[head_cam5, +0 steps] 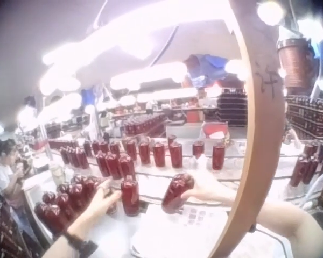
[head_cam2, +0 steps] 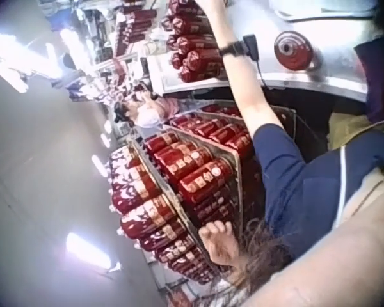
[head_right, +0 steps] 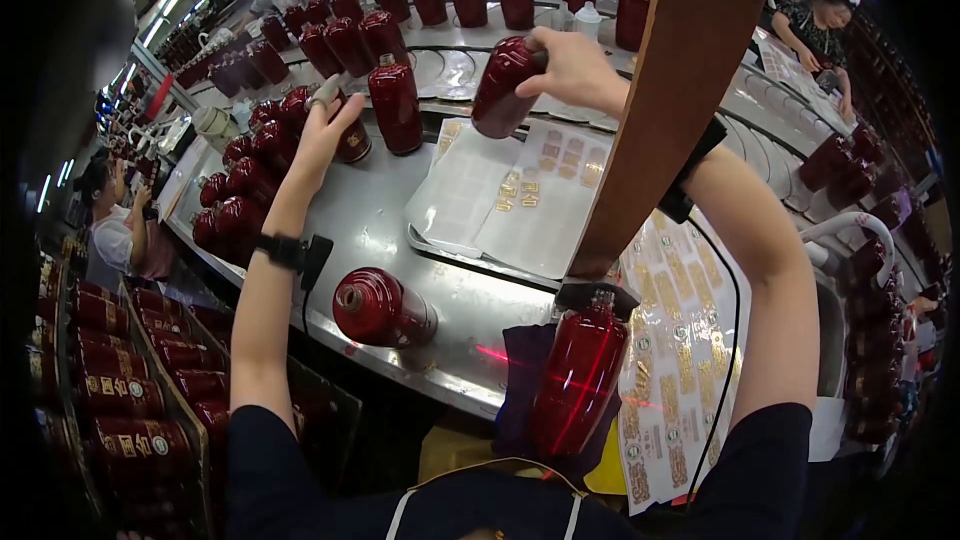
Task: Applying labels and decorative gold bands to red glass bottles on a production line.
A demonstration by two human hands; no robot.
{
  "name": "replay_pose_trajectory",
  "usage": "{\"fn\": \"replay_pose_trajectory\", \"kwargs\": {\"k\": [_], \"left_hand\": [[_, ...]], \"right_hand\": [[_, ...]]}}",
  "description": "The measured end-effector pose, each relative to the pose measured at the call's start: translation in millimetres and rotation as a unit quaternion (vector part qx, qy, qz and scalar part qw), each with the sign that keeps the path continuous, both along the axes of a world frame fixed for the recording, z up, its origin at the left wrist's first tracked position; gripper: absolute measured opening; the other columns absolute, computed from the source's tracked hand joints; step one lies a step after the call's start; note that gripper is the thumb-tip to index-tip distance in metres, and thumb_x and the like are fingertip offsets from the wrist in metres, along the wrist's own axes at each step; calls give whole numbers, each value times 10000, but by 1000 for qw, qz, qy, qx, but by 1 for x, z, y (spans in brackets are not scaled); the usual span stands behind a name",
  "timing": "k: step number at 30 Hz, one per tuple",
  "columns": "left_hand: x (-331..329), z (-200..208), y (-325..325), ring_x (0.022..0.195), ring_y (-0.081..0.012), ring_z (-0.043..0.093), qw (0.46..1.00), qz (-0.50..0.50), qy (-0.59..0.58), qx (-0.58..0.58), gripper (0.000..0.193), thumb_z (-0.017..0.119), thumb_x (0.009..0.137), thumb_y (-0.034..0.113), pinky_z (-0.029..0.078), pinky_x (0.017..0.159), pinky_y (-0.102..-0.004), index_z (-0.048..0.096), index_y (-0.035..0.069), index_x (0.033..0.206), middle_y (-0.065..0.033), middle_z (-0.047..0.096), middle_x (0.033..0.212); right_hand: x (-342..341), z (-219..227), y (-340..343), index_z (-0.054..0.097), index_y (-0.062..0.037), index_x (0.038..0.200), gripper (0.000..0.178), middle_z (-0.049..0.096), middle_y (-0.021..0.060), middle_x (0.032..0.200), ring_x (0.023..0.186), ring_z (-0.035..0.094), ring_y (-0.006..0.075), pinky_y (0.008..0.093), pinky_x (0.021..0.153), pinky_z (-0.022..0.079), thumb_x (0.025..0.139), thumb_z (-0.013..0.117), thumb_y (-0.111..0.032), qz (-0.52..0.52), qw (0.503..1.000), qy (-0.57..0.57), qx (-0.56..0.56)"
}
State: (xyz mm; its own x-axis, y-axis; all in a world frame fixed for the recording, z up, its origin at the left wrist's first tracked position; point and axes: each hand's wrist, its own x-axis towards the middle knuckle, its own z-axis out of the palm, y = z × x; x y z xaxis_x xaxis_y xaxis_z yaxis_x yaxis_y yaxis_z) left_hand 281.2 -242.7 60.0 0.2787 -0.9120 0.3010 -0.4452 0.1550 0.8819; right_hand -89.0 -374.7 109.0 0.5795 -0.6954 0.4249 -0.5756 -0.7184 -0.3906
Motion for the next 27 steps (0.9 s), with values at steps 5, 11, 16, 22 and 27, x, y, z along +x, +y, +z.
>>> {"fn": "replay_pose_trajectory", "kwargs": {"k": [5, 11, 16, 22, 27], "left_hand": [[-3, -18, -94, 1346, -349, 571, 988, 13, -157, 5, 1062, 930, 713, 461, 448, 1134, -393, 438, -33, 1513, -273, 549, 1464], [-2, -52, -134, 1233, -372, 583, 971, 117, -206, -20, 917, 986, 603, 300, 477, 1081, -444, 520, -6, 1331, -219, 588, 1287], [-8, -47, -77, 1163, -329, 609, 963, 157, -188, -110, 789, 949, 637, 213, 495, 1026, -420, 536, 10, 1277, -176, 604, 1236], [-27, -9, 52, 1095, -195, 619, 990, 102, 14, -96, 743, 911, 647, 21, 514, 999, -344, 535, 48, 1287, -70, 600, 1204], [-44, -8, 128, 1129, -160, 611, 997, 57, 39, -25, 777, 917, 663, -28, 525, 1006, -331, 521, 82, 1322, -44, 594, 1234]], "right_hand": [[29, 0, 20, 681, -4, 1136, 537, 769, 194, 1090, 1032, 737, 364, 434, 904, 569, 701, 923, -207, 37, 998, -28, 45], [49, 1, 28, 674, -21, 1117, 500, 746, 188, 1076, 1026, 708, 397, 467, 890, 550, 706, 915, -172, 67, 997, -43, -7], [66, -3, 29, 652, -25, 1082, 476, 740, 178, 1077, 1034, 694, 406, 482, 880, 540, 703, 909, -156, 72, 994, -79, -18], [110, -10, 28, 633, -58, 1076, 482, 724, 154, 1064, 1036, 683, 406, 495, 852, 535, 700, 916, -159, 147, 978, -124, -75], [150, -20, 36, 605, -38, 1143, 585, 710, 182, 1101, 1096, 661, 423, 512, 895, 527, 690, 924, -225, 208, 978, 4, -12]]}}
